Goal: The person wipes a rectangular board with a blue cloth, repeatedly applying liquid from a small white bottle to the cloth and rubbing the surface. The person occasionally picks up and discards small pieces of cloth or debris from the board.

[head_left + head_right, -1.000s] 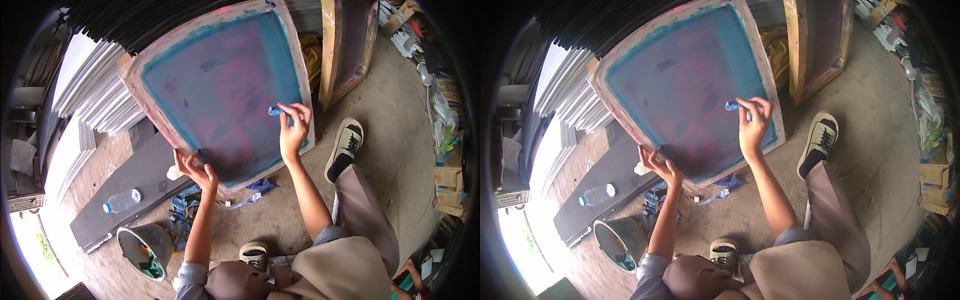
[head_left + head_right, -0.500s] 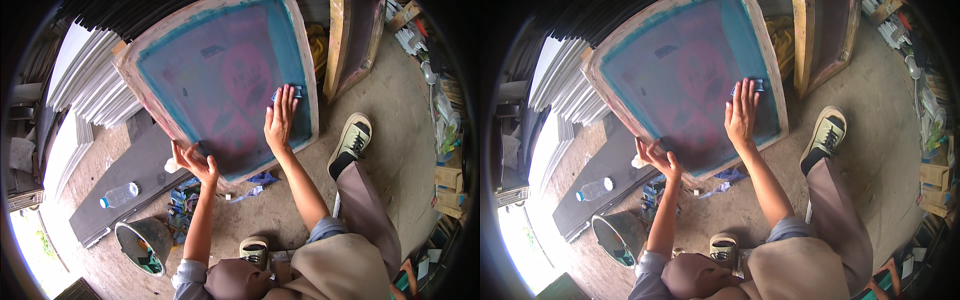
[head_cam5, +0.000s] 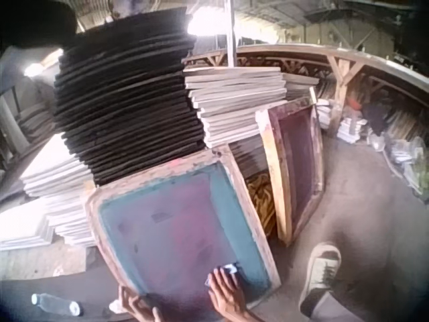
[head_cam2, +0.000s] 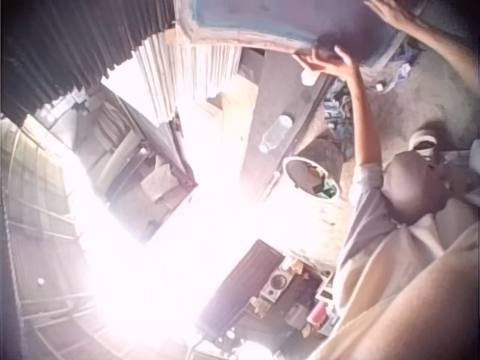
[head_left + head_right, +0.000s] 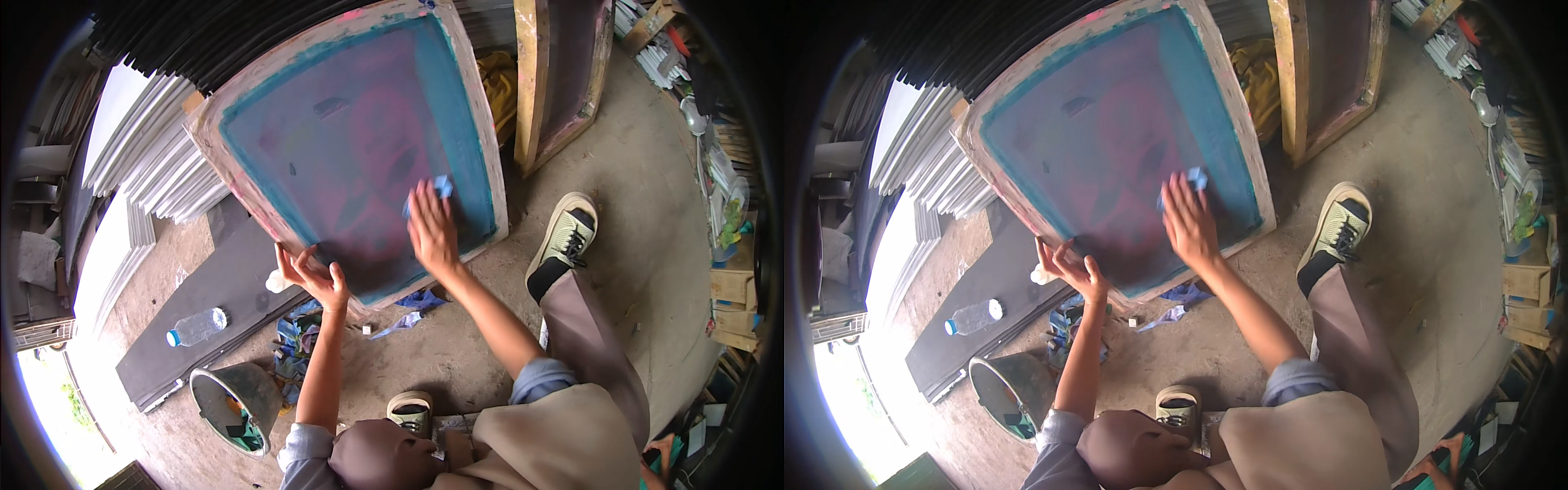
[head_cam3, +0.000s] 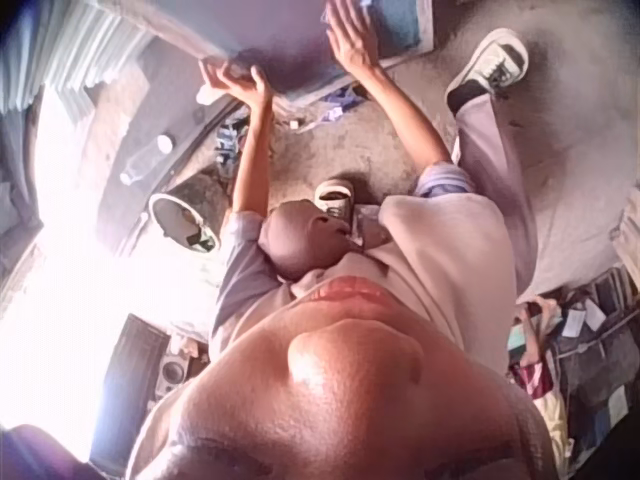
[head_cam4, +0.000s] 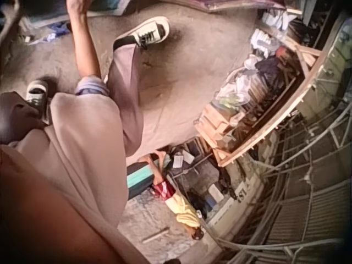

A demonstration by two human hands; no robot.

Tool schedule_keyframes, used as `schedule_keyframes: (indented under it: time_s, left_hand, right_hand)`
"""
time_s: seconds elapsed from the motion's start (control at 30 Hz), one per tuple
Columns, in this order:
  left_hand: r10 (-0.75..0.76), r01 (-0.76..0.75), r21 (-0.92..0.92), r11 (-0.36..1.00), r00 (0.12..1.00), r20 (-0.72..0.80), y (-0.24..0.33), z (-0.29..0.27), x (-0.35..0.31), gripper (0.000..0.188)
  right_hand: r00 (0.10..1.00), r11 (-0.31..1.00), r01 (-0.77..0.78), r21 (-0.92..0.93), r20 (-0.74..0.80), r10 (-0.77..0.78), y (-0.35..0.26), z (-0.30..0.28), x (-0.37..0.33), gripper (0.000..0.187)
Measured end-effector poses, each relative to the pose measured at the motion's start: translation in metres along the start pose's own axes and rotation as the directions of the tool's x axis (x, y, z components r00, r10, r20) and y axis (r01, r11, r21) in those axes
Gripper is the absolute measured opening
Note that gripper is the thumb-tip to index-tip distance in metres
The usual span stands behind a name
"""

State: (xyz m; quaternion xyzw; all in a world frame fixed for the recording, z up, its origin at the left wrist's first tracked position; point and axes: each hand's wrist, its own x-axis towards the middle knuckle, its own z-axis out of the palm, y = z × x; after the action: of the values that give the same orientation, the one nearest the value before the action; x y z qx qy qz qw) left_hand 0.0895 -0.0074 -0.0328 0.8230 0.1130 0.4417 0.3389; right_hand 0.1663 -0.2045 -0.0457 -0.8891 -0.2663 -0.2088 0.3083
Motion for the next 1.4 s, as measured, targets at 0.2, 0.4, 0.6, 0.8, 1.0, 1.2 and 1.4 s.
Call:
schedule_keyframes:
  time_s: [0.2,0.4,0.6,0.8,1.0,1.2,1.4]
  left_hand:
    - [0.011,-0.011,0.017,1.0,1.0,0.014,0.001,0.004,0.001,0.057]
    - [0.012,-0.013,0.022,1.0,1.0,0.028,0.001,0.002,0.0,0.054]
    - [-0.012,0.012,0.003,1.0,0.999,0.03,-0.005,-0.002,-0.001,0.054]
    - [-0.004,-0.001,-0.101,0.995,0.999,-0.052,0.0,0.009,0.001,0.057]
    - [-0.064,0.053,-0.281,0.958,0.998,-0.03,-0.002,0.003,0.0,0.071]
    - [-0.252,0.252,-0.439,0.862,0.966,0.06,-0.004,0.0,-0.002,0.056]
    - [-0.368,0.388,-0.632,0.671,0.914,0.17,0.012,-0.004,0.007,0.055]
  right_hand:
    - [0.996,0.975,-0.046,-0.217,0.064,0.062,0.012,0.002,-0.086,0.062]
    - [0.965,0.961,-0.161,-0.224,-0.242,0.105,0.011,-0.01,0.084,0.072]
    - [0.969,0.988,0.002,-0.155,-0.245,-0.041,-0.015,-0.009,0.141,0.064]
    - [0.954,0.944,0.205,-0.26,0.268,-0.133,0.01,-0.001,-0.069,0.063]
    - [0.985,0.968,0.175,-0.18,0.017,-0.175,0.005,-0.011,0.083,0.065]
    - [0.915,0.963,0.094,-0.255,-0.36,-0.184,-0.039,0.0,0.211,0.058]
    - [0.542,0.639,0.768,-0.039,0.57,-0.617,-0.015,0.025,-0.021,0.054]
